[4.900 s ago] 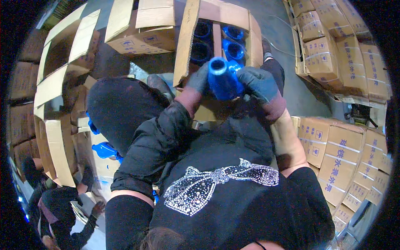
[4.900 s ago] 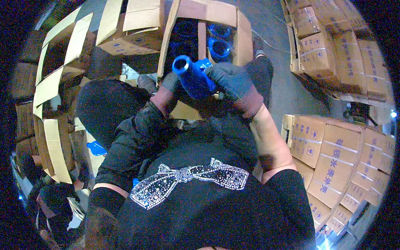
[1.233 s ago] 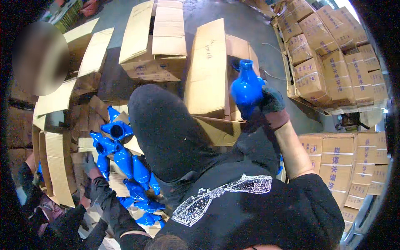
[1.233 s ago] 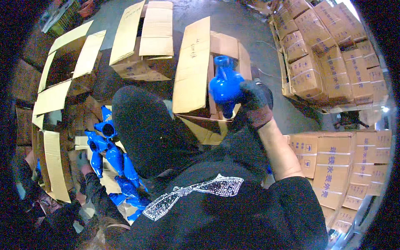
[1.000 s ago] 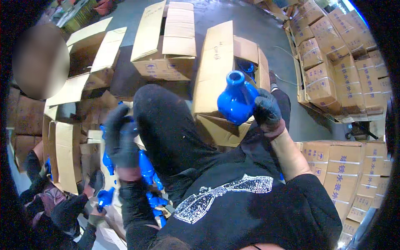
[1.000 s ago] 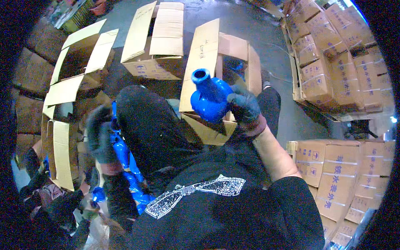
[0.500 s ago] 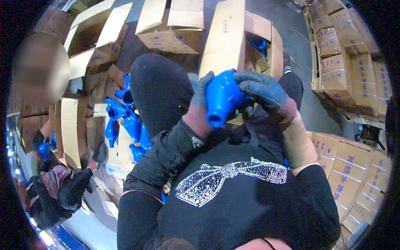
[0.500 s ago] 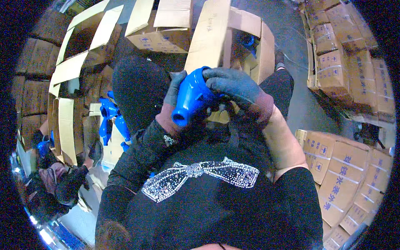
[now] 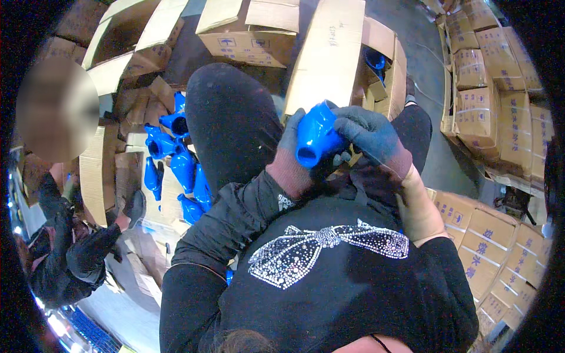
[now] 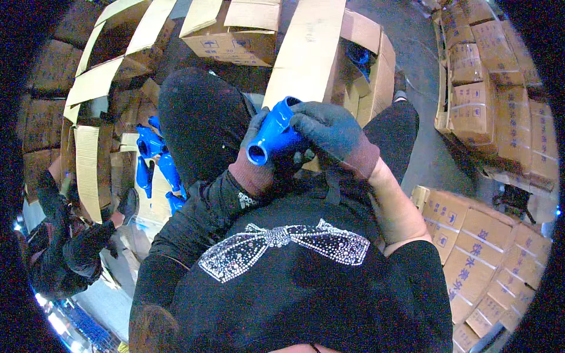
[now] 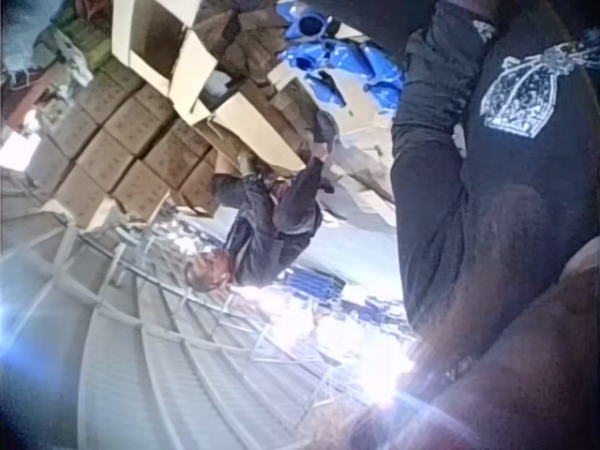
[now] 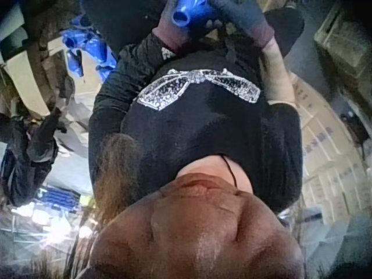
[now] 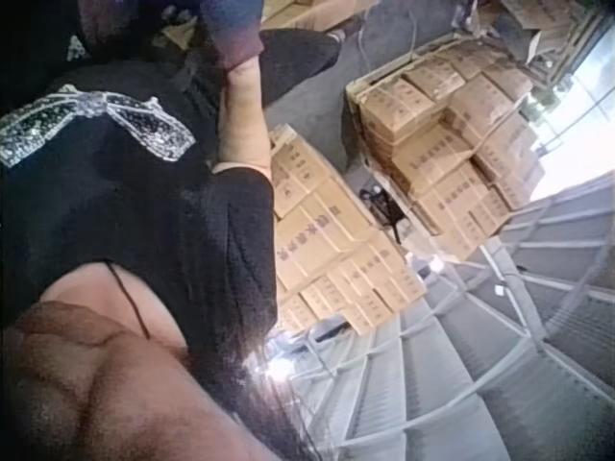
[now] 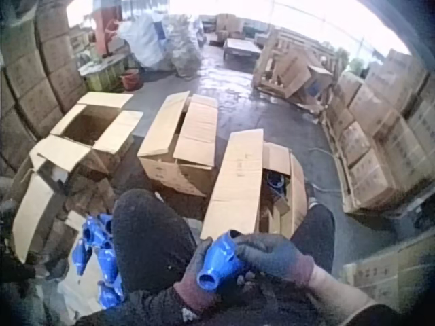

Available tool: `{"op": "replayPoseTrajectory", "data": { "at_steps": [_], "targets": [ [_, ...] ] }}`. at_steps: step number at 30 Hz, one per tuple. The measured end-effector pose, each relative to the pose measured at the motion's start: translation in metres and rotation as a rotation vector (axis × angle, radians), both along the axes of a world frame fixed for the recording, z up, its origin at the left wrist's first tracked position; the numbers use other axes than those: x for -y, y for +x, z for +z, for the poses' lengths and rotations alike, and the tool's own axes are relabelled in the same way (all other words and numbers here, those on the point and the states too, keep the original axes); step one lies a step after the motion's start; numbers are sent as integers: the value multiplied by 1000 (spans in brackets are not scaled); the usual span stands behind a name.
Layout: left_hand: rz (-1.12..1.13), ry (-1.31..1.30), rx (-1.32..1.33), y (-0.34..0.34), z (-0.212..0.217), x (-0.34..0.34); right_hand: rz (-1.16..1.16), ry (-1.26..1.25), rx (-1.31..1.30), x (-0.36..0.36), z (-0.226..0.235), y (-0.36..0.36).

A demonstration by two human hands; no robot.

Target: Packing blue industrial or plumbing components into cardboard boxes with dividers.

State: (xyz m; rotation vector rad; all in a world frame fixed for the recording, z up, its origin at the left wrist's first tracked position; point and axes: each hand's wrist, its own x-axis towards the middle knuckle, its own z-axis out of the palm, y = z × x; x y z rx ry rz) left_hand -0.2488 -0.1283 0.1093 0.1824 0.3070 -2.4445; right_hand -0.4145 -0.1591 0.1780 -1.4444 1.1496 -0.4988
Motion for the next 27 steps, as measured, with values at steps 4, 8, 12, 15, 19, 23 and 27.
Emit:
{"op": "replayPoseTrajectory", "data": {
  "at_steps": [4, 8, 12, 15, 19, 23, 27],
  "targets": [
    [113, -123, 333, 6, 14, 7, 4, -45, -16, -6, 16, 2],
    [168, -147, 135, 14, 19, 12, -157, -29, 367, -9, 35, 9],
    [271, -267, 173, 28, 20, 15, -299, -122, 455, 1, 30, 8],
    [325, -205, 29, 51, 35, 7, -292, -412, 216, 12, 5, -12],
    [583, -99, 87, 86, 57, -17, -396, -382, 132, 18, -14, -50],
    [786, -251, 522, 166, 45, -49, -587, -54, 358, 27, -30, -55],
    [932, -85, 818, 235, 19, -72, -317, -432, -29, 32, -45, -49]
  ]
}}
